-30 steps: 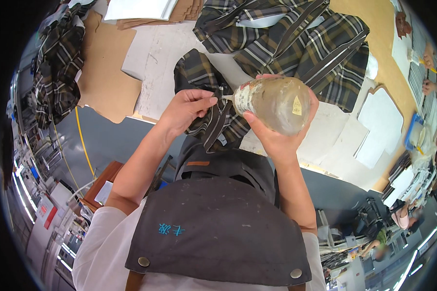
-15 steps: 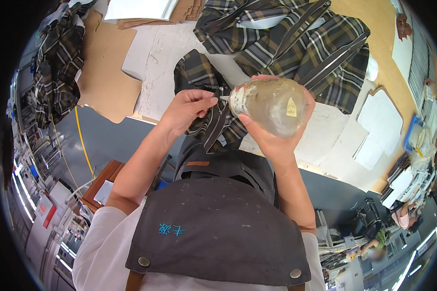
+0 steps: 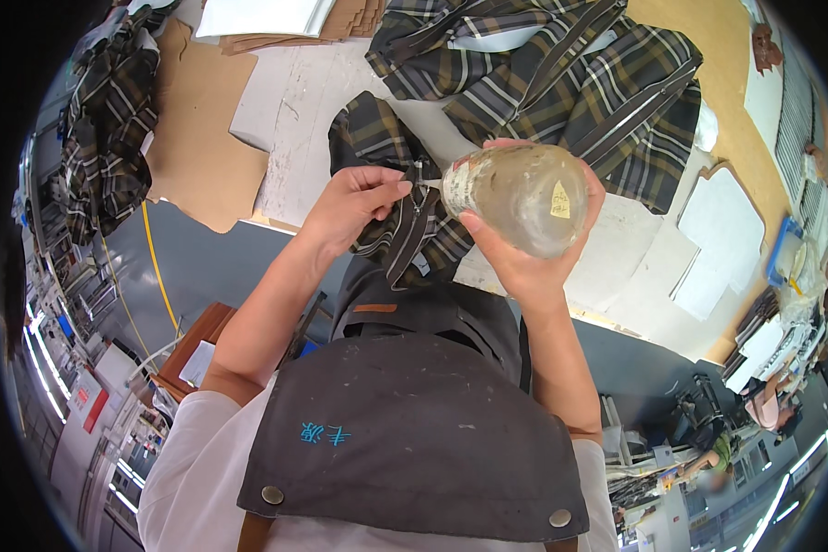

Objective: The recorder applies glue to a zipper and attaches it to plaid fabric pieces in a workshop environment.

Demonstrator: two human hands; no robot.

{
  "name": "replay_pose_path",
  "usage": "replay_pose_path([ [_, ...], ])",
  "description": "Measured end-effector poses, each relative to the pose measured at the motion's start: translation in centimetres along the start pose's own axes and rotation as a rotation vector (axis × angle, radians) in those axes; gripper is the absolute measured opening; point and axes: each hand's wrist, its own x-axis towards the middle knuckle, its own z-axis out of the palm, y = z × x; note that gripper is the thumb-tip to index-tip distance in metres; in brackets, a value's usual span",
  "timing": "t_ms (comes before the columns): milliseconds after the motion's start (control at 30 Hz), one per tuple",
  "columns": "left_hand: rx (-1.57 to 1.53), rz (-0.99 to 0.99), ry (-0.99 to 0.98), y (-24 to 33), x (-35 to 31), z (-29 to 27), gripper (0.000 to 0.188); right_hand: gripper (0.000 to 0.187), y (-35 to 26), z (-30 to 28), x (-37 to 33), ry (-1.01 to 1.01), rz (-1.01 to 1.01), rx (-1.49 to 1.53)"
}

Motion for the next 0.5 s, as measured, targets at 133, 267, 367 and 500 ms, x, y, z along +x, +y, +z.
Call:
replay_pose_path([
  [133,-0.006,-0.008,0.012,-0.07,0.09,-0.12,0.010,0.075,-0.07,-0.06,-0.04,-0.018,-0.024,-0.032],
  [267,-0.013,-0.004,-0.002,0.15,-0.05,0.13,0.010,0.074,-0.21,0.26,-0.11,0.037,0.001,0.011],
  [367,-0.017,-0.001,0.002,0.15,-0.04,0.21,0.010,0.075,-0.18,0.21,-0.06,-0.010,-0.031,-0.019],
  [500,-0.012,-0.005,0.004,0.23,-0.13,0.12,0.010,0.077,-0.31,0.05,-0.05,-0.004,-0.009,-0.027],
])
